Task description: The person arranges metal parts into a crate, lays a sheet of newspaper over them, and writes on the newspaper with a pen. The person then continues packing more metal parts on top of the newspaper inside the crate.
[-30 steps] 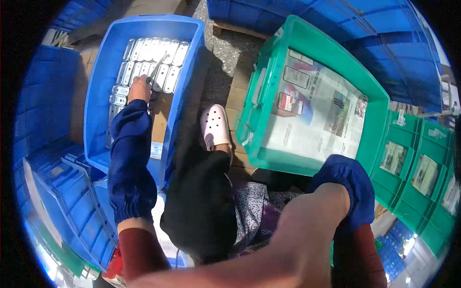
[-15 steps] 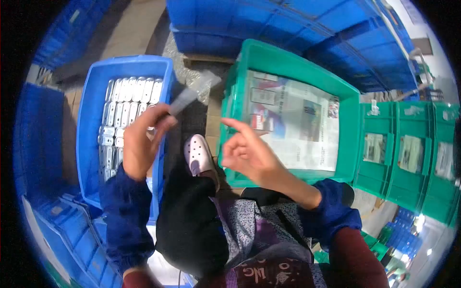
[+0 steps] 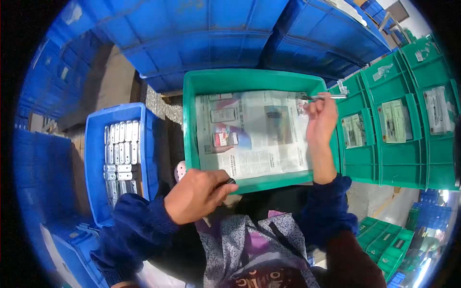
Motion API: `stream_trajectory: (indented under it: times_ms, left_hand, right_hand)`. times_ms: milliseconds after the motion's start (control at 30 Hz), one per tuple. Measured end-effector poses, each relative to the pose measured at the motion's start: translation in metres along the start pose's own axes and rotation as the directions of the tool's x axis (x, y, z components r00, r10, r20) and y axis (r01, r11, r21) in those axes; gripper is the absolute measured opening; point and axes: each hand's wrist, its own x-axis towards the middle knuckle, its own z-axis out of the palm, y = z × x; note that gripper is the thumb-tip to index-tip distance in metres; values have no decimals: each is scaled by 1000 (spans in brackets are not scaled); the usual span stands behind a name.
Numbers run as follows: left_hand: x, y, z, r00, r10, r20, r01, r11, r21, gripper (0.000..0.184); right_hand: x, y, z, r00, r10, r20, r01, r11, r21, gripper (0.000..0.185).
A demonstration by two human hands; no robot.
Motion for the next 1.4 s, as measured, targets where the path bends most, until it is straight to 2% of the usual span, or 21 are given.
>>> stream_trajectory:
  times_ms: [67,100,133,167,200,233,300,333,433,467,633,733,800,833,900,933,1000,1033,1233,1333,1400]
  left_hand:
    - [33,-22,18,979,149,-140,-126,979,162,16]
    - [59,-33,19,982,151,-115,-112,949,294,17]
    - [87,-41,22,986,131,-99,-91,936,340,19]
    - [120,-77,37,938,298,-179,-175,850,497,22]
    - [145,-92,46,949,271,-162,-123,791,600,25]
    - [165,-108,54,960,258,-112,-103,691,716,28]
    - [195,-150,71,979,192,-71,-54,577,815,31]
    - [204,-158,74,996,54,-69,10,711,703,33]
    - [216,-185,86,990,41,-135,71,680,730,34]
    - [218,-188,88,991,14,-136,88,692,717,33]
    - [215,-197,92,984,73,-163,55,743,667,24]
    - [213,-199,94,977,109,-182,48,721,692,24]
    - [212,-198,95,972,136,-193,39,714,699,24]
    - [212,-199,95,973,134,-190,38,715,698,24]
    - [212,-199,97,963,168,-211,38,692,721,24]
    - [213,-199,97,963,168,-210,36,694,719,24]
    - [213,-199,96,967,160,-197,25,714,700,25]
    - [213,-198,95,967,159,-197,26,714,700,25]
    - [214,-203,97,963,178,-203,16,712,702,26]
    - [214,-198,96,971,138,-194,39,710,703,26]
    - [214,-195,95,977,108,-185,58,699,713,27]
  right_hand:
    - [9,23,-7,994,59,96,-47,991,-127,19]
    - [10,35,-4,985,117,129,-87,972,-217,18]
    - [14,48,-5,973,127,191,-47,925,-376,19]
    - [18,65,-8,957,148,249,4,853,-522,19]
    - [19,88,-8,954,196,226,-61,867,-494,21]
    - [16,89,-3,948,151,281,83,733,-675,19]
    - [16,119,-5,921,73,382,164,818,-551,19]
    - [21,132,-13,917,53,396,225,750,-622,20]
    - [23,145,-22,925,-35,379,294,697,-654,23]
    - [26,149,-26,931,-5,365,276,664,-695,26]
    - [28,155,-31,905,-18,426,323,679,-659,25]
    - [26,153,-26,927,84,365,208,697,-687,24]
    - [27,158,-26,887,-116,446,403,666,-628,22]
    - [27,157,-28,889,-113,444,399,666,-630,22]
    - [27,152,-35,864,25,503,341,706,-621,14]
    - [27,154,-36,865,27,501,340,704,-623,14]
    - [25,159,-34,942,21,336,250,623,-741,11]
    - [26,156,-32,922,-75,381,355,561,-748,8]
    - [30,154,-31,943,12,334,253,626,-738,8]
    - [33,158,-31,939,-66,338,312,577,-755,10]
    - [33,159,-31,933,-48,358,310,613,-726,11]
